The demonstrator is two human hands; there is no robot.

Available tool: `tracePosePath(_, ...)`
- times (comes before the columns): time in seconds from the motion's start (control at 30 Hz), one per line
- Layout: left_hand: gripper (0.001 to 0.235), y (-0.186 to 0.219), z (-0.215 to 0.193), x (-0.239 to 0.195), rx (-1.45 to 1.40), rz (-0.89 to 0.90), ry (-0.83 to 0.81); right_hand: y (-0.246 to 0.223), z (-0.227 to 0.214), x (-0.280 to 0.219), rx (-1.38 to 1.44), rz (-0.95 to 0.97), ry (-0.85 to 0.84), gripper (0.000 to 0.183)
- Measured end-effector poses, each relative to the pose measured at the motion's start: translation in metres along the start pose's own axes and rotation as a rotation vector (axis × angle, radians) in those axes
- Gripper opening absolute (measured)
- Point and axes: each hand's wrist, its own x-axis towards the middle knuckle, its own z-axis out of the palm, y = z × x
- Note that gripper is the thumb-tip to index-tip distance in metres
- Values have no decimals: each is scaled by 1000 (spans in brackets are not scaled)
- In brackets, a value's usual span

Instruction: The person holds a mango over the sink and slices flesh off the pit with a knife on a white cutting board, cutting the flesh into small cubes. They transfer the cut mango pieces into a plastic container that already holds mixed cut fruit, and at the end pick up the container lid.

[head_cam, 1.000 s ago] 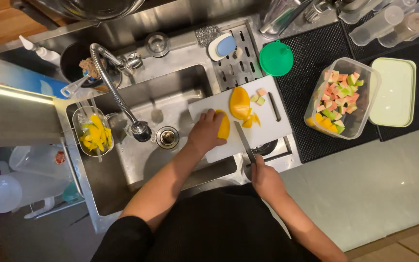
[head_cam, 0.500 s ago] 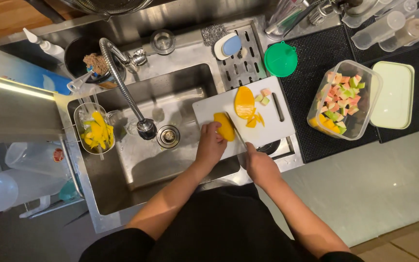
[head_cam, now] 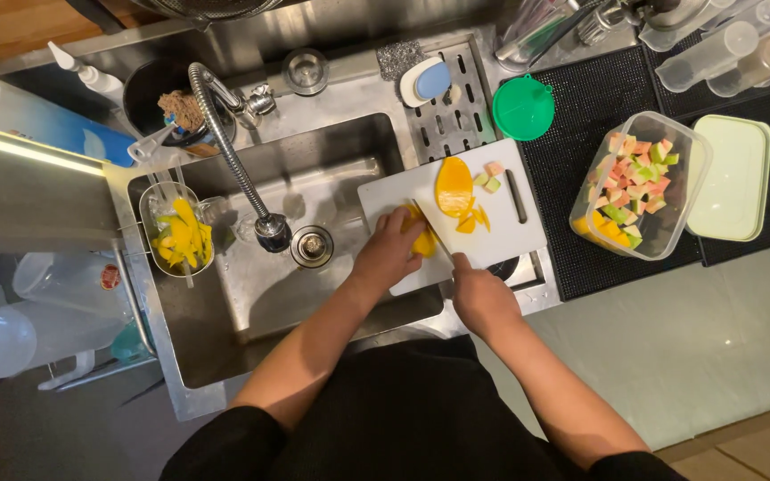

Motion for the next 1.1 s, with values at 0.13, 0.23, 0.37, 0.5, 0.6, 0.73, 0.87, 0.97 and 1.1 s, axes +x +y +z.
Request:
tracePosePath(0.13, 60, 1, -3, 1, 19, -11, -42, -6, -7, 1, 20, 11, -27, 24)
tracePosePath(0.23, 60, 1, -2, 0, 23, -17, -59, -1, 8, 23, 69, -24, -1, 21)
tracePosePath(0.37, 59, -2, 3, -3, 46, -9, -69, 12, 35, 34, 96, -65, 43, 23)
tracePosePath(0.5, 62, -8, 6, 0, 79, 1, -70, 34, 53, -3, 180, 9, 45, 21)
tracePosePath(0.6, 62, -7, 5, 6, 94, 34, -45, 59, 69, -33, 217, 35, 53, 25)
tracePosePath(0.73, 59, 3, -19, 14, 136, 135, -71, 64, 80, -38, 267, 3, 128, 17)
tracePosePath(0.87, 58, -6, -18, 18, 233, 175, -154, 52, 53, -33, 311, 99, 215, 20)
tracePosePath(0.97, 59, -5, -16, 27, 333, 270, -201, 61, 55, -37, 299, 134, 193, 19)
tracePosePath(1.1, 62, -3, -21, 40, 404, 305, -279, 58, 58, -53, 267, 119, 213, 17)
